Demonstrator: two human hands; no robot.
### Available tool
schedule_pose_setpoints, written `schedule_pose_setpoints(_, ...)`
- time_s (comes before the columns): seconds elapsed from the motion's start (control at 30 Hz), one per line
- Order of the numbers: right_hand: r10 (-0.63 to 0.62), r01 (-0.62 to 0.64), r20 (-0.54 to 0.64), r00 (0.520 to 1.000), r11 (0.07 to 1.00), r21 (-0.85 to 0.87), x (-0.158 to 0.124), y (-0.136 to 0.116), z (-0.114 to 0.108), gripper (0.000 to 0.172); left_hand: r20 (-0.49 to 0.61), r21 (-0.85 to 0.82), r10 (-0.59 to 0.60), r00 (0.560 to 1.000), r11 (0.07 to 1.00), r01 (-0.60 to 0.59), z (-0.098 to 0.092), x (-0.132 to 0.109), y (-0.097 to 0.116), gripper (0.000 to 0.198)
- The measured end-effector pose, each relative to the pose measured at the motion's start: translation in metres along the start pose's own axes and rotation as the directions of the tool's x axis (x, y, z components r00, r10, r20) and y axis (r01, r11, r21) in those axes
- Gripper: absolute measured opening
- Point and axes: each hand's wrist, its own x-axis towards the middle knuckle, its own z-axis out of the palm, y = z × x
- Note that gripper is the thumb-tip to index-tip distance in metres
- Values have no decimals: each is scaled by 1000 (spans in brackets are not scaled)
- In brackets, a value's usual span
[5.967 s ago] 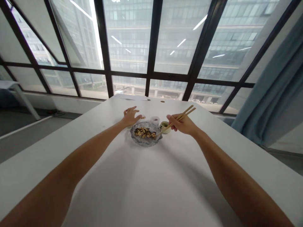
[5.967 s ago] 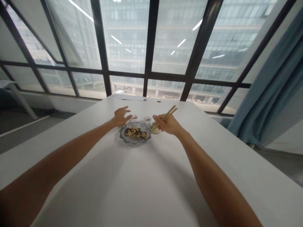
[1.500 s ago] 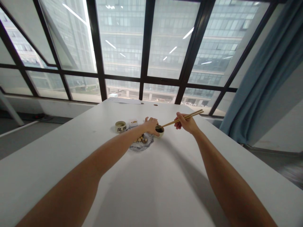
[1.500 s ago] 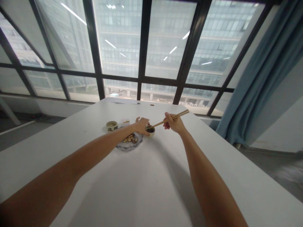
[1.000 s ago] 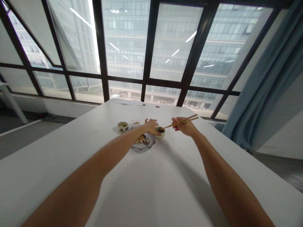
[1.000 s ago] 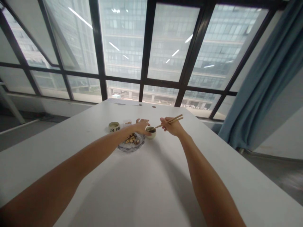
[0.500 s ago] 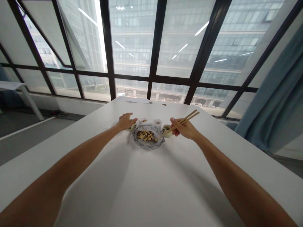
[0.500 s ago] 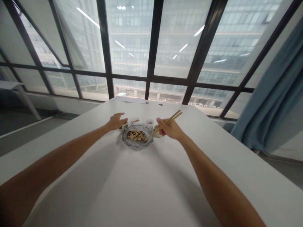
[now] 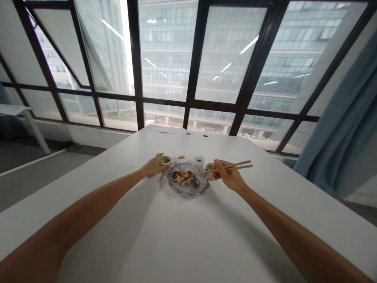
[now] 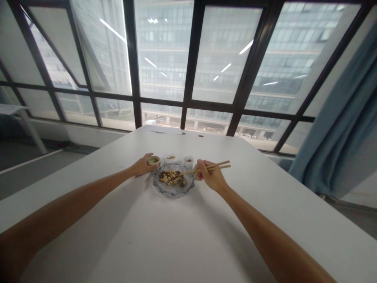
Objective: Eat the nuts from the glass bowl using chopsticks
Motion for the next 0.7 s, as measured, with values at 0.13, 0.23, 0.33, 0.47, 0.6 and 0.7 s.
schedule_pose_setpoints(0.13, -70, 82, 81, 994, 984, -156, -8, 1, -2, 58, 11, -38, 59, 998, 998, -58, 0, -6, -2, 95)
schedule_pose_setpoints(0.23, -125, 149, 109, 986, 954, -259, -13, -1, -2, 55, -10, -54, 74, 997, 996, -74, 2, -9, -1, 90)
schedule_pose_setpoints(0.33, -153, 175, 101, 983, 944, -279, -17, -2, 2, 54, -32, -64, 84, 996, 994, -85, 5, -10, -3, 88)
schedule_pose_setpoints(0.47, -123, 124, 22, 992, 967, -224, -22, 3, 8, 55, -54, -72, 103, 993, 992, -107, 9, -8, -9, 84)
schedule_pose_setpoints(0.6, -61, 53, -39, 997, 983, -176, -24, 14, 11, 53, -54, -66, 107, 993, 992, -110, 11, -8, -10, 84)
schedule_pose_setpoints(0.7, -47, 41, -26, 999, 981, -191, -23, 22, 10, 51, -59, -60, 107, 992, 992, -111, 10, -10, -7, 83)
